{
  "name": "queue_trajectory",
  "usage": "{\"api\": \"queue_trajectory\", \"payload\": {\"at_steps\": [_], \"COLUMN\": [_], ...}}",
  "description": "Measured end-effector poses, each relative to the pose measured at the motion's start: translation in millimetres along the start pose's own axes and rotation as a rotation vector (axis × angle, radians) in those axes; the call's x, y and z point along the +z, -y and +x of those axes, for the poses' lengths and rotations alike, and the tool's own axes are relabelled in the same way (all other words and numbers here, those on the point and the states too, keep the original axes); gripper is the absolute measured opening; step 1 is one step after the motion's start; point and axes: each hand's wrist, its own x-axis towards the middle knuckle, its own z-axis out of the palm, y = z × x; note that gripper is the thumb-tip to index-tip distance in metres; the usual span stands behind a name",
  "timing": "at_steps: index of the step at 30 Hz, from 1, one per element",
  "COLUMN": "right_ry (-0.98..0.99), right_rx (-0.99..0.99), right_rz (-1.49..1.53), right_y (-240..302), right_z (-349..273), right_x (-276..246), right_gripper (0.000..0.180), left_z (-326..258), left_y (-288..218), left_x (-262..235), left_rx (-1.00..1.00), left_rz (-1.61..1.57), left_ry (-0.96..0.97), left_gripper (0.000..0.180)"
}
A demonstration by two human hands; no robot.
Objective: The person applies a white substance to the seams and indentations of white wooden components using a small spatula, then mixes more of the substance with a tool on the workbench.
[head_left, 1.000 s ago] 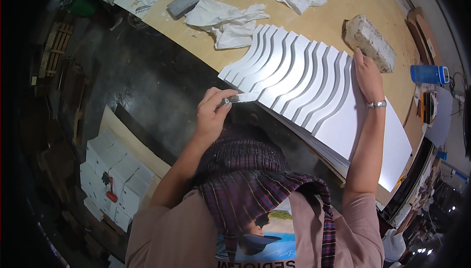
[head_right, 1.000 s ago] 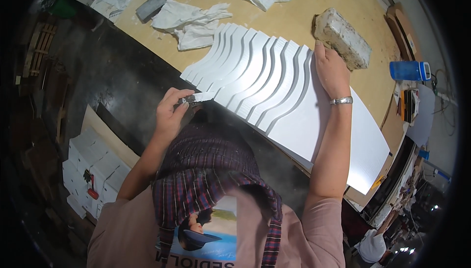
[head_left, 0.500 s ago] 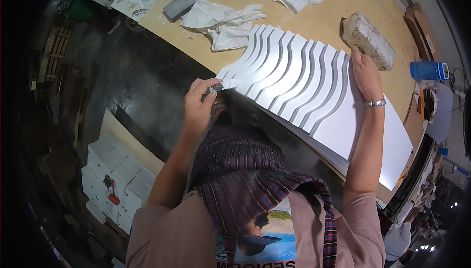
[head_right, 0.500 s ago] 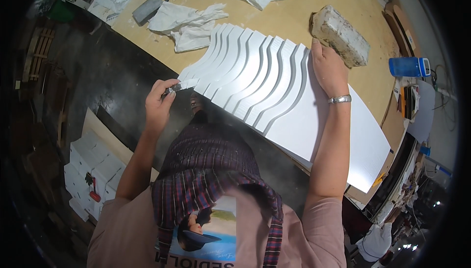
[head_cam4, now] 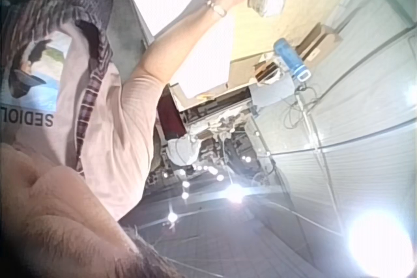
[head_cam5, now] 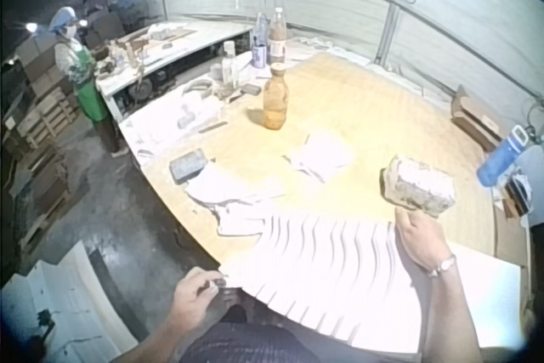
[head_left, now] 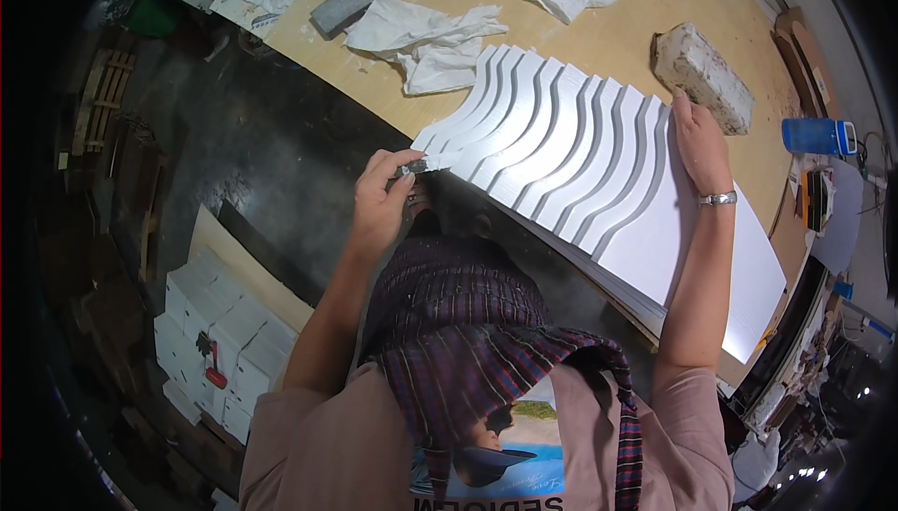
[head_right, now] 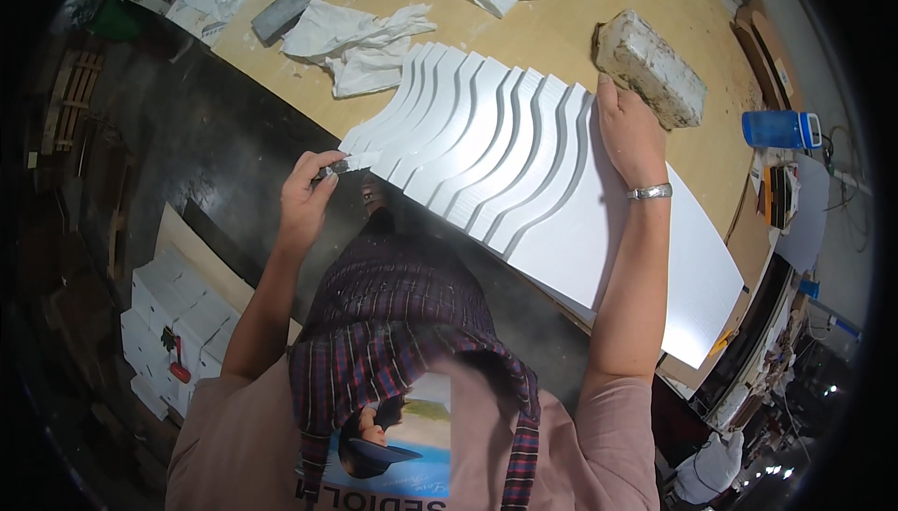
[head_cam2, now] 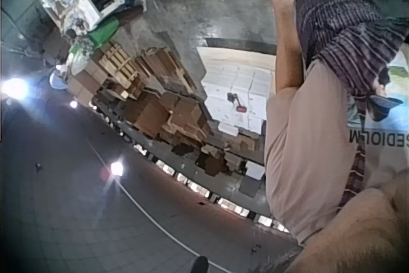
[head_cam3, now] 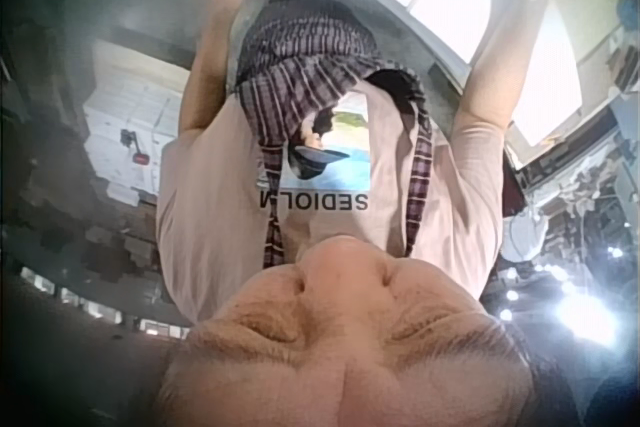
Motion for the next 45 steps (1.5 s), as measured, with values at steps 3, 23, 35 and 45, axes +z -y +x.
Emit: {"api": "queue_trajectory", "payload": {"at_steps": [3,23,35,45], "right_ry": [0.04,0.039,0.032,0.028], "right_rx": [0.024,0.052,0.038,0.023], "right_rz": [-0.005,-0.019,-0.021,-0.021], "right_y": [0.4,4.6,4.8,-0.2], "right_z": [1.7,-0.8,-1.1,0.2], "right_x": [-0.4,-3.4,-2.6,0.4], "right_gripper": [0.058,0.058,0.059,0.059], "left_z": [-0.1,-6.7,-4.9,-3.7], "left_y": [1.1,18.7,11.1,7.6], "left_x": [1.0,-14.1,-15.0,-13.2], "left_rx": [0.008,-0.153,-0.245,-0.31], "left_rz": [-0.004,-0.258,-0.242,-0.322], "left_ry": [-0.044,0.059,0.094,0.11], "left_gripper": [0.024,0.018,0.019,0.019]}}
